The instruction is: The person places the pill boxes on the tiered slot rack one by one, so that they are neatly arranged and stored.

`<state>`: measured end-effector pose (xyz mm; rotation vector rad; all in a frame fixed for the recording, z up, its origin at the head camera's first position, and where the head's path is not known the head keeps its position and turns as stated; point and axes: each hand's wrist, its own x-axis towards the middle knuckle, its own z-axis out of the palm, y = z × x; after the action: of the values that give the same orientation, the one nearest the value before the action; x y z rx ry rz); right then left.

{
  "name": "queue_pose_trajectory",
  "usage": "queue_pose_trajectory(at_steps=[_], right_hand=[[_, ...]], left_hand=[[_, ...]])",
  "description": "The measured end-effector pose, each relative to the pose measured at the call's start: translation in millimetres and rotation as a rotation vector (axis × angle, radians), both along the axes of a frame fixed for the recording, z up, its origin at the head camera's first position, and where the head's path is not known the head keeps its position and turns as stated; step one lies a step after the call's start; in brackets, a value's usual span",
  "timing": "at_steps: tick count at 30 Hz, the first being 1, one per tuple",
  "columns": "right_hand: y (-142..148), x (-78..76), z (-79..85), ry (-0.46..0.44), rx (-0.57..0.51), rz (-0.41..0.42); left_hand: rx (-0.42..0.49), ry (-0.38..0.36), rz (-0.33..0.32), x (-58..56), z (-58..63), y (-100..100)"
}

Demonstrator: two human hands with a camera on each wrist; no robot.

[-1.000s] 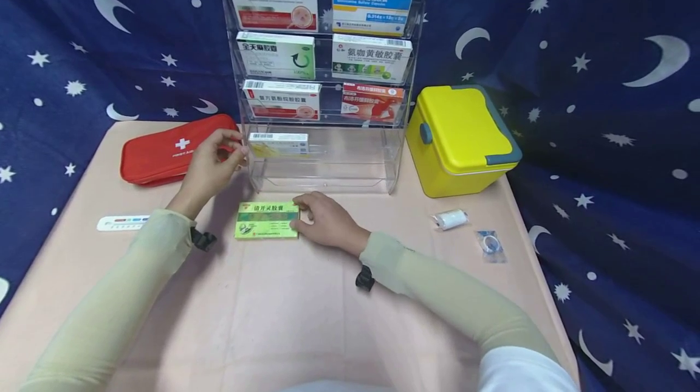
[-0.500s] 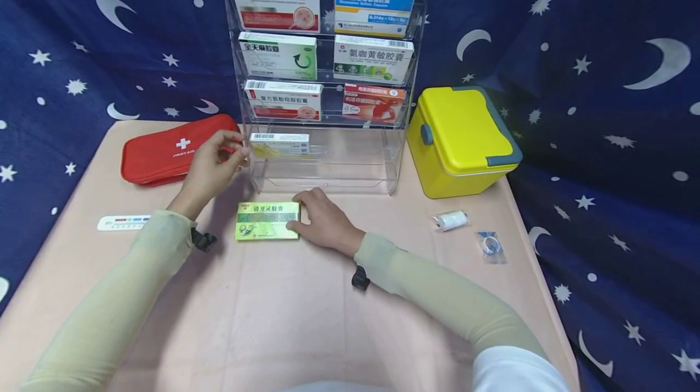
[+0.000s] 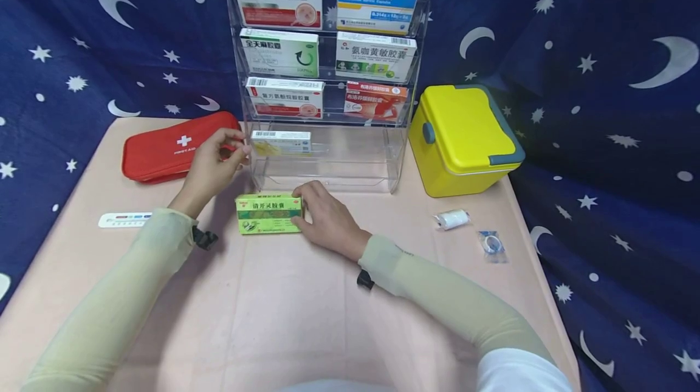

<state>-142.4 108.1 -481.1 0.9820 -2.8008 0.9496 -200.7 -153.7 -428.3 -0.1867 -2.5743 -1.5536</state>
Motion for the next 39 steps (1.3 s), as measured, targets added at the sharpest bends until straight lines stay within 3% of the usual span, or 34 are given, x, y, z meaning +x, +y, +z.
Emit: queue_pose_trajectory(at_steps=[6, 13, 17, 24, 29, 34, 39], right_hand=[[3, 7.3, 0.0, 0.02, -0.069, 0.077], [4, 7.0, 0.2, -0.04, -0.125, 0.081], [12, 2.1, 6.1, -0.064, -0.227, 0.077], [57, -16.5, 48.2, -0.018, -0.316, -0.005], [98, -38.6, 90.6, 0.102, -0.319, -0.101], [128, -60.2, 123.4, 0.217, -0.228, -0.141], [141, -73.8, 132.8, 0.27, -0.081, -0.142]], left_hand=[[-0.007, -0.001, -0.001, 0.2, 1.0, 0], [-0.01, 0.006, 0.001, 0.7, 0.9, 1], [-0.008, 0.002, 0.002, 1.1, 0.8, 1], [-0.015, -0.019, 0.009, 0.9, 2.6, 1], [-0.013, -0.025, 0.011, 0.3, 2.3, 0], [-0.011, -0.025, 0.012, 1.0, 2.7, 0], [-0.013, -0.025, 0.009, 0.7, 1.1, 1]])
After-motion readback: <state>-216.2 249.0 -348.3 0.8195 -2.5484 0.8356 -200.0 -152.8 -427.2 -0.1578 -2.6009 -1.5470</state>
